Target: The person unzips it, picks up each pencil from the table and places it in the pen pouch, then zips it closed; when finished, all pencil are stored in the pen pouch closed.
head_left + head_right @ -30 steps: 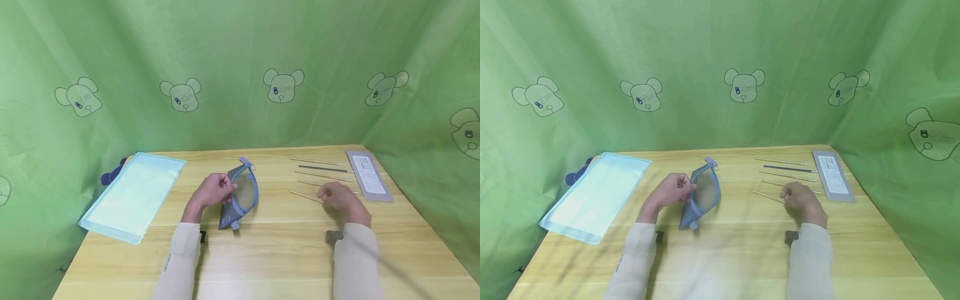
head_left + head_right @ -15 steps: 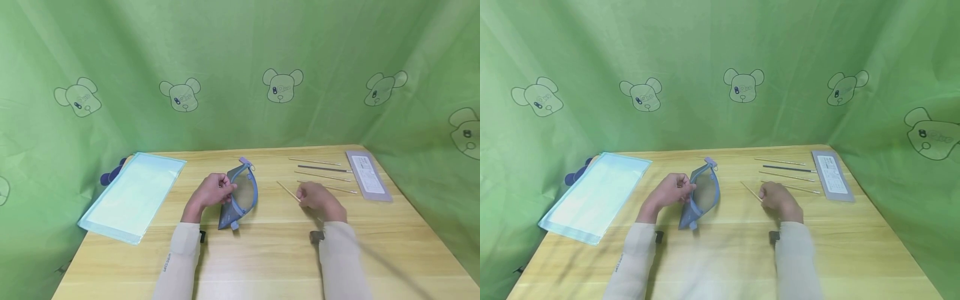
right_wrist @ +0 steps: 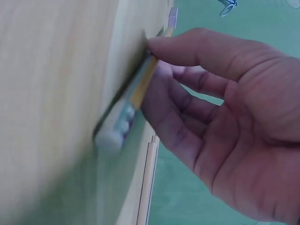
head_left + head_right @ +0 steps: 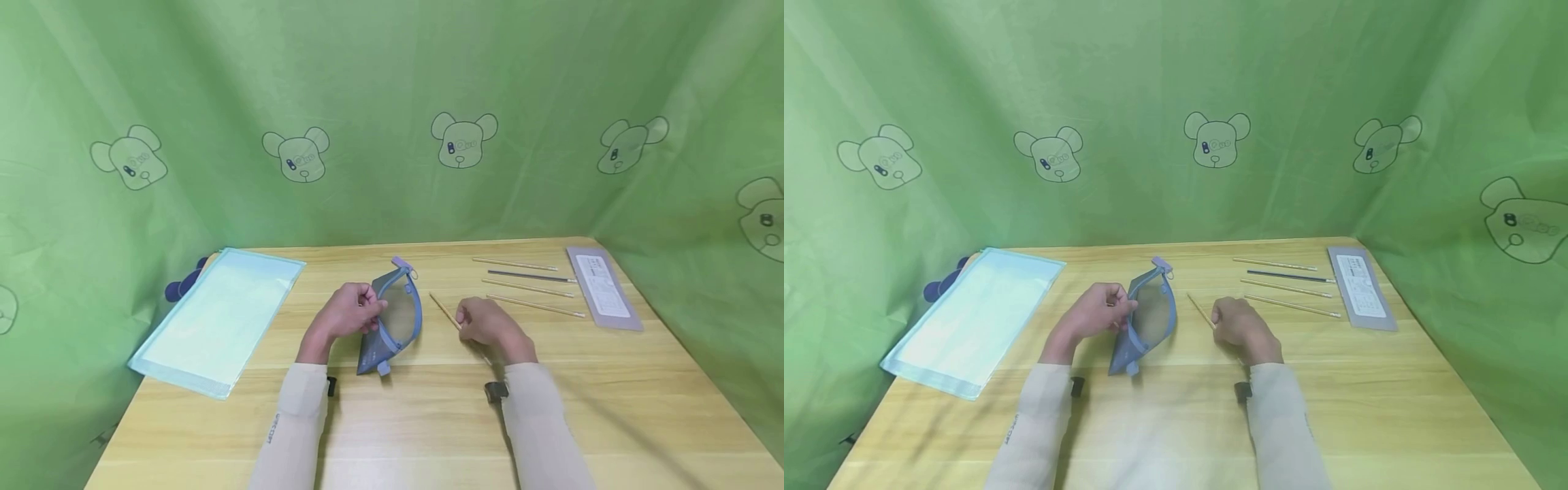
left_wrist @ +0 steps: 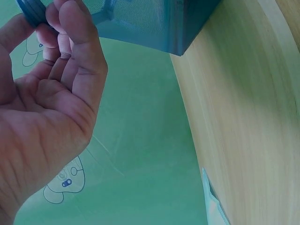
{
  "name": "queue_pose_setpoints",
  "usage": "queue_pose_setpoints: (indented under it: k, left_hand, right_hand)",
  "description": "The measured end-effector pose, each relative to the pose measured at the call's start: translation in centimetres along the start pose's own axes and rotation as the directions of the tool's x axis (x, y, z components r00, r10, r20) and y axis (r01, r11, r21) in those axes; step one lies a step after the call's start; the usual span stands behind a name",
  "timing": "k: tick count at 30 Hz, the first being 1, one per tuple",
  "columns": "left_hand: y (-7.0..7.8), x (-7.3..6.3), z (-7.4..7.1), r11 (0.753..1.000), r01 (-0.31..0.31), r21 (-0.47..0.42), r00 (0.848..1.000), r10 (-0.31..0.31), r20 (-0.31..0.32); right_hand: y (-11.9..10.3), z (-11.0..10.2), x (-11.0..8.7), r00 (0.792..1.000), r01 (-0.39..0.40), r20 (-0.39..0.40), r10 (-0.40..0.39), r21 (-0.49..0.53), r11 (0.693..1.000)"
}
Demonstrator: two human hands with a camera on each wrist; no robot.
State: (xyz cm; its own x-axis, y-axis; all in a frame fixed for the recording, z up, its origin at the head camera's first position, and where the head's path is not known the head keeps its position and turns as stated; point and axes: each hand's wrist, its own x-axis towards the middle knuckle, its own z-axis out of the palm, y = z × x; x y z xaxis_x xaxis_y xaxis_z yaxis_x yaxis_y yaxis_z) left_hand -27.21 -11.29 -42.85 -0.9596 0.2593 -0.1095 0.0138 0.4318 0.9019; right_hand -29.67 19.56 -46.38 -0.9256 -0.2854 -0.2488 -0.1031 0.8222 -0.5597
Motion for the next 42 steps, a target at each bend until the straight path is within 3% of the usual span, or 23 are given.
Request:
queue_pose_setpoints:
  k: [6,10,14,18,21,24,30,35,42]
  left_hand:
    - [0.1,0.1,0.1,1.0,0.002,0.004,1.0,-0.002,0.008]
    - [0.1,0.2,0.2,1.0,-0.001,0.001,1.0,0.001,0.015]
    - [-0.1,0.2,0.4,1.0,0.003,-0.001,1.0,-0.003,0.016]
    - [-0.2,0.2,0.5,1.0,0.006,-0.004,1.0,-0.006,0.014]
    - [-0.2,0.2,0.6,1.0,0.004,-0.003,1.0,-0.004,0.018]
    - [-0.1,0.2,0.7,1.0,0.0,0.003,1.0,0.0,0.023]
    - [0.4,0.2,1.0,1.0,-0.014,-0.001,0.996,0.014,0.083]
    - [0.6,0.3,1.8,0.999,-0.038,-0.007,0.986,0.039,0.159]
    - [0.3,0.6,2.5,0.997,-0.047,-0.057,0.986,0.055,0.157]
  right_hand:
    - [-0.1,-1.0,0.0,0.996,0.043,-0.08,-0.033,0.137,0.99]
    - [-1.1,-1.7,-0.1,0.994,0.087,-0.096,-0.062,0.29,0.953]
    - [-2.4,-1.8,-0.2,0.992,0.117,-0.021,-0.121,0.464,0.878]
    - [-3.6,-1.4,-0.2,0.978,0.086,0.108,-0.178,0.57,0.817]
    - [-4.1,-0.8,0.0,0.963,0.05,0.183,-0.196,0.595,0.802]
    - [-4.3,0.0,0.3,0.962,0.025,0.201,-0.184,0.607,0.794]
    - [-4.6,1.6,1.2,0.985,0.014,0.123,-0.122,0.647,0.762]
    - [-5.6,2.9,1.6,0.991,0.005,0.094,-0.094,0.685,0.729]
    - [-6.5,3.2,1.6,0.999,0.005,0.032,-0.037,0.687,0.726]
